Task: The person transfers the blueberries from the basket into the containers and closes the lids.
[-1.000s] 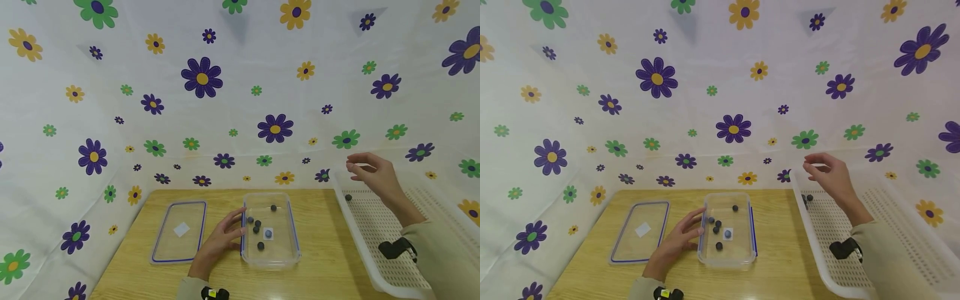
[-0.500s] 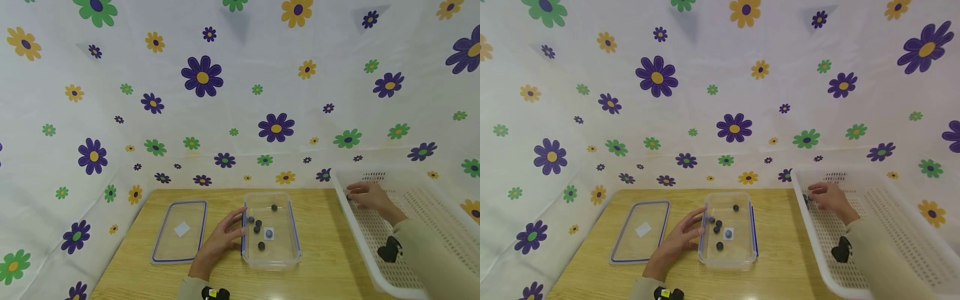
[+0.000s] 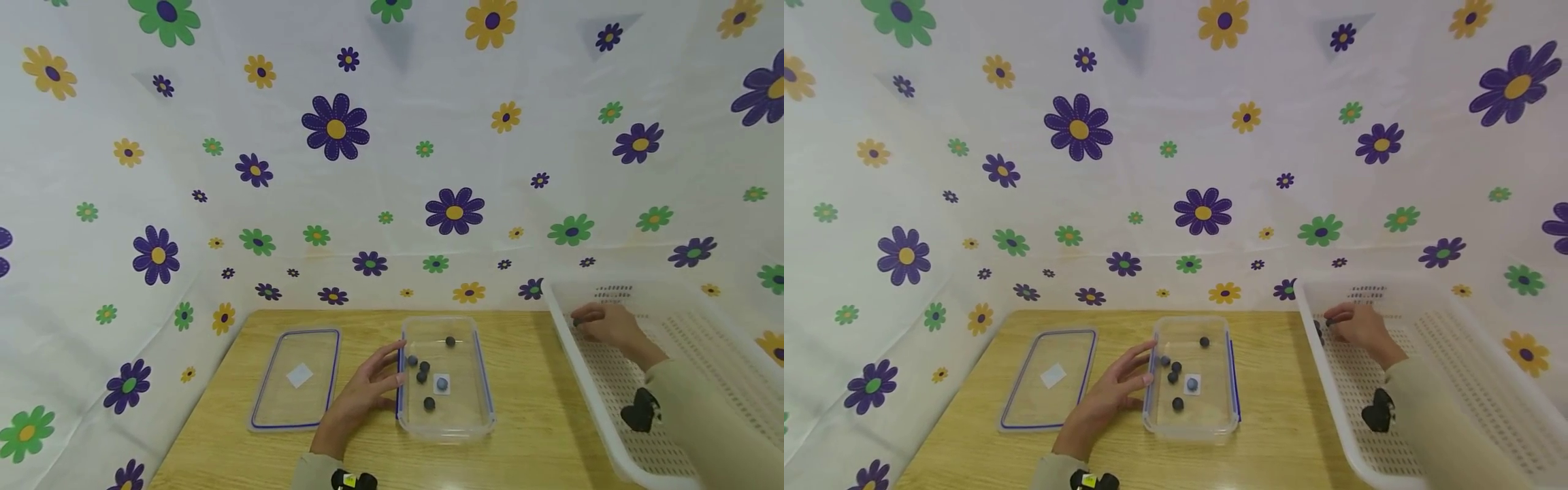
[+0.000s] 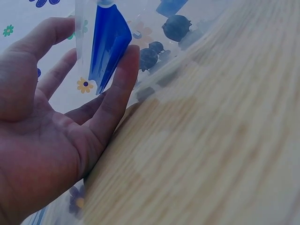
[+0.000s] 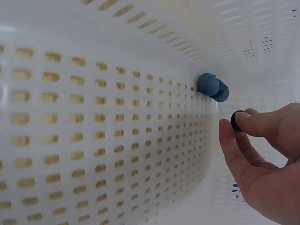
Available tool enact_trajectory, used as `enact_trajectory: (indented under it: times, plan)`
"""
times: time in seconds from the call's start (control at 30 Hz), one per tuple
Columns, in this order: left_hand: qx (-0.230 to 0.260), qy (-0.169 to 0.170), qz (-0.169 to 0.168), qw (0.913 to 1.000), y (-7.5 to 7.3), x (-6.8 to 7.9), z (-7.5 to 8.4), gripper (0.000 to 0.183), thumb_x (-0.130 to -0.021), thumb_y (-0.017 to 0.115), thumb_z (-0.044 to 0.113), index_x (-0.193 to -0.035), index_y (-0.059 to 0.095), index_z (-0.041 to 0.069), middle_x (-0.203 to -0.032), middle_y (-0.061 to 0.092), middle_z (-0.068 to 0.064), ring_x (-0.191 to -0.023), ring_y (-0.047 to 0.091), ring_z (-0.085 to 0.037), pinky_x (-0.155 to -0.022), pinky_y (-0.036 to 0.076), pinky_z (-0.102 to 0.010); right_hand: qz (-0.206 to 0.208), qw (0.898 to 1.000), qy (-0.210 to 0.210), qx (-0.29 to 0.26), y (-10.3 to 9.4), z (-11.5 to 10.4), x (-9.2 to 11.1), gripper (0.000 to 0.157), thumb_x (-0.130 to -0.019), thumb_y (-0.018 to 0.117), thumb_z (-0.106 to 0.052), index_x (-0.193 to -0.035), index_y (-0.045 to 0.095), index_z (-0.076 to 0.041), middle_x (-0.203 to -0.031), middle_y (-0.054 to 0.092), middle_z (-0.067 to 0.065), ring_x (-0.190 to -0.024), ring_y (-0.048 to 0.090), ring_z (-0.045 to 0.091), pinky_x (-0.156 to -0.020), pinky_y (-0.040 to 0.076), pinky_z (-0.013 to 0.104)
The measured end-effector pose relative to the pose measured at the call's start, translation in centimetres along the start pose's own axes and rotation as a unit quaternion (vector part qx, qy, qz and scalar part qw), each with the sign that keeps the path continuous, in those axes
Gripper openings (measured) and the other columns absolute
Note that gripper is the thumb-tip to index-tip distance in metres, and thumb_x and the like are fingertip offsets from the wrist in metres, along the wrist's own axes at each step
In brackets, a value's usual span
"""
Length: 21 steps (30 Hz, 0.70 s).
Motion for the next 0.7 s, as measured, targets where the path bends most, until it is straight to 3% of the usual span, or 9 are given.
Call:
enact_trajectory:
  times: [0.2,0.6,0.7]
  plan:
    - [-0.005,-0.001,-0.001,1.0,0.3,-0.2,-0.1,0.066,-0.103,0.063,0.012,-0.161,0.034,0.022,-0.164,0.029,-0.017,-0.131,0.054,-0.039,-0.085,0.059,-0.052,0.01,1.0,-0.023,-0.013,-1.8,-1.9,1.7,0.035,-0.096,0.063,0.0,-0.125,0.058,0.02,-0.118,0.062,0.038,-0.09,0.071,0.031,-0.076,0.062,0.038]
    - [-0.014,-0.001,0.0,0.9999,0.1,-0.2,-0.2,0.066,-0.103,0.063,0.013,-0.162,0.033,0.021,-0.165,0.028,-0.018,-0.13,0.055,-0.039,-0.085,0.059,-0.051,0.076,0.993,-0.085,0.012,-4.6,-9.1,5.8,0.036,-0.103,0.061,-0.012,-0.133,0.06,0.009,-0.125,0.063,0.033,-0.102,0.071,0.041,-0.087,0.057,0.054]
    - [-0.013,0.0,0.002,0.9999,0.0,-0.1,-0.3,0.067,-0.103,0.064,0.013,-0.162,0.033,0.021,-0.165,0.029,-0.018,-0.129,0.056,-0.039,-0.084,0.06,-0.051,0.092,0.99,-0.108,0.014,-4.5,-10.9,7.1,0.034,-0.103,0.063,-0.013,-0.132,0.063,0.006,-0.125,0.065,0.03,-0.107,0.069,0.043,-0.083,0.059,0.044]
Point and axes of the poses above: each hand's wrist, its own x-axis away from the middle knuckle, its own y-axis out of the palm, z = x × y, the point moved 7 cm from there along -x, towards the middle knuckle
